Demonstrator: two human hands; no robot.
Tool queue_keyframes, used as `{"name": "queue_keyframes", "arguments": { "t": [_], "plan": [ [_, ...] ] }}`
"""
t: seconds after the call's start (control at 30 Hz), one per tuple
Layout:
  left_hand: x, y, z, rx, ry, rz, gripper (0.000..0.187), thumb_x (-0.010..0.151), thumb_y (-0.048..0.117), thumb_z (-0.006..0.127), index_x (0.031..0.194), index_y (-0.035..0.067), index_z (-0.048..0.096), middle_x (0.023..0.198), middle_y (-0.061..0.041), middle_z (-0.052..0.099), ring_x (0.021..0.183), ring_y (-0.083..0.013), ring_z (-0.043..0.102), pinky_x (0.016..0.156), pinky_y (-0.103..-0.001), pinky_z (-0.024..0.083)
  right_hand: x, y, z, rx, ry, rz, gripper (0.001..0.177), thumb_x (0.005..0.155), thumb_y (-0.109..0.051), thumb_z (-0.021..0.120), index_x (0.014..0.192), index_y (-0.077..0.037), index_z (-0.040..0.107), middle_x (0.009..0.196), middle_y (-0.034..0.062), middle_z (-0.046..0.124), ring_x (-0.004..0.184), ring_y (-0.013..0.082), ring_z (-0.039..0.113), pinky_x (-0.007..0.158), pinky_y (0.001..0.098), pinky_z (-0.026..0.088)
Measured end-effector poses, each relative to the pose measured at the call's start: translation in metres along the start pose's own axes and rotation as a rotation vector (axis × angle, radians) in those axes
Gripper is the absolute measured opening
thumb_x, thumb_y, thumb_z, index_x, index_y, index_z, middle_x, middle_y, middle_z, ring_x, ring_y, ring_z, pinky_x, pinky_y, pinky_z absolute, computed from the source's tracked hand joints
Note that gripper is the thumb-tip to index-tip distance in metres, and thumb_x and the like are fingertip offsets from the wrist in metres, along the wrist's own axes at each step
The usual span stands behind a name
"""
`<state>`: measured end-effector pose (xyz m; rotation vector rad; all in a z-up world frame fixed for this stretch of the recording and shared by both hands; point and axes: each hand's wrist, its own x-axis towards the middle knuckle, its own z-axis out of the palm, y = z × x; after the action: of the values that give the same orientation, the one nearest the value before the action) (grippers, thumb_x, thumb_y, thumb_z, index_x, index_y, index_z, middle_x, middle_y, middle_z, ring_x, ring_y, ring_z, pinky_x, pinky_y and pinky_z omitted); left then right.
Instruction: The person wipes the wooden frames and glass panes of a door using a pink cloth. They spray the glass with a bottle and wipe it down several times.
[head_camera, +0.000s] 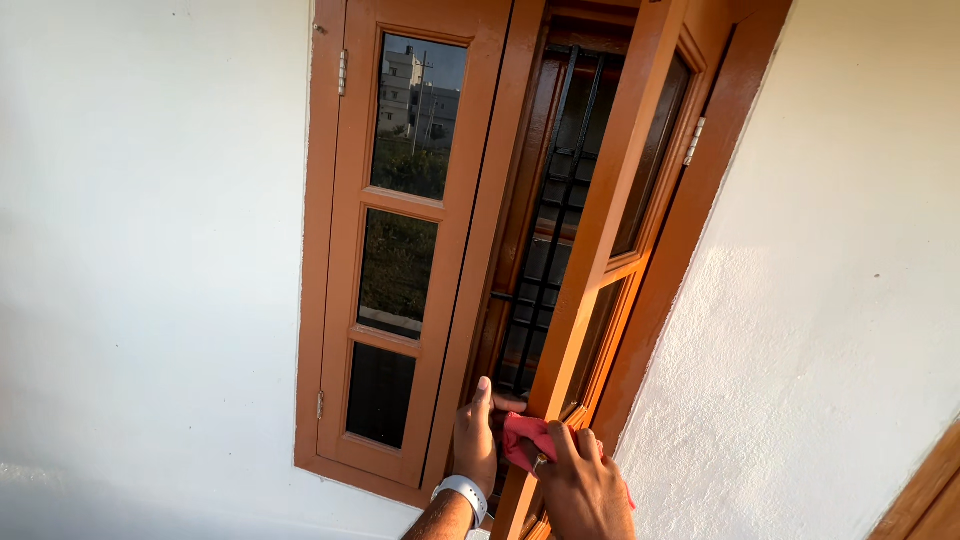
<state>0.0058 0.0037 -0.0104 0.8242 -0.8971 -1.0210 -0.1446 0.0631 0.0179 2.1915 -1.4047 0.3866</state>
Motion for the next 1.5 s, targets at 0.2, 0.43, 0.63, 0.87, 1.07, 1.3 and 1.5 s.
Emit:
{"name": "queue_keyframes", "arguments": {
  "t": [0.2,0.43,0.63,0.87,1.07,1.3,1.5],
  "plan": [
    [0.004,-0.002,-0.006,0.008,-0.028,-0.141,0.087,0.092,0.073,0.028,0.091,0.002,0.079,0.084,-0.011,0.08,0.081,-0.0199,0.073,0.08,-0.036,0.057,0.04,0.021,-0.104,0.048,0.396,0.045,0.048,0.079,-0.011,0.074,0.125,-0.02,0.08,0.129,0.0068,0.054,0.104,0.0271,0.055,0.081,0.0392,0.056],
    [0.019,-0.051,-0.019,0.003,-0.026,-0.262,0.095,0.089,0.078,0.026,0.097,0.002,0.081,0.087,-0.011,0.08,0.083,-0.0177,0.073,0.081,-0.033,0.056,0.041,0.018,-0.1,0.108,0.31,0.135,0.02,0.079,-0.024,0.08,0.092,-0.009,0.08,0.124,0.0071,0.053,0.101,0.0236,0.06,0.07,0.0359,0.063],
    [0.026,-0.103,-0.044,-0.039,0.038,-0.413,0.101,0.088,0.081,0.028,0.104,-0.002,0.081,0.089,-0.015,0.08,0.082,-0.0197,0.072,0.079,-0.033,0.056,0.003,0.005,0.127,0.087,0.006,0.065,0.009,0.084,-0.016,0.077,0.086,-0.007,0.078,0.104,0.0011,0.054,0.089,0.0134,0.066,0.066,0.0326,0.064],
    [-0.005,-0.118,-0.064,-0.082,0.064,-0.444,0.1,0.087,0.082,0.035,0.098,-0.007,0.08,0.085,-0.015,0.077,0.078,-0.021,0.072,0.076,-0.032,0.058,-0.023,-0.028,0.207,0.232,-0.178,0.475,0.026,0.093,-0.037,0.071,0.114,-0.022,0.072,0.088,-0.0089,0.063,0.086,0.0043,0.073,0.07,0.0329,0.065],
    [-0.013,-0.124,-0.075,-0.065,0.026,-0.414,0.094,0.089,0.077,0.035,0.091,-0.006,0.08,0.083,-0.017,0.078,0.076,-0.023,0.074,0.077,-0.034,0.06,-0.003,-0.009,0.035,0.292,-0.067,0.133,0.061,0.08,-0.024,0.072,0.141,-0.02,0.066,0.11,0.0055,0.053,0.085,0.0223,0.074,0.066,0.0399,0.065],
    [-0.026,-0.116,-0.074,-0.048,-0.004,-0.319,0.089,0.092,0.072,0.031,0.091,-0.003,0.08,0.086,-0.014,0.08,0.082,-0.0211,0.076,0.084,-0.033,0.06,-0.008,-0.032,0.008,0.245,-0.13,0.199,0.029,0.087,-0.032,0.07,0.105,-0.011,0.073,0.115,0.0036,0.053,0.081,0.0219,0.074,0.065,0.04,0.065],
    [-0.027,-0.153,-0.088,-0.173,0.041,-0.347,0.084,0.094,0.072,0.041,0.092,-0.005,0.075,0.088,-0.013,0.077,0.087,-0.0215,0.073,0.088,-0.036,0.06,-0.043,-0.045,0.093,0.256,-0.359,0.111,0.027,0.087,-0.033,0.072,0.103,-0.011,0.074,0.113,0.0054,0.051,0.085,0.0228,0.074,0.071,0.0396,0.065]
  ]
}}
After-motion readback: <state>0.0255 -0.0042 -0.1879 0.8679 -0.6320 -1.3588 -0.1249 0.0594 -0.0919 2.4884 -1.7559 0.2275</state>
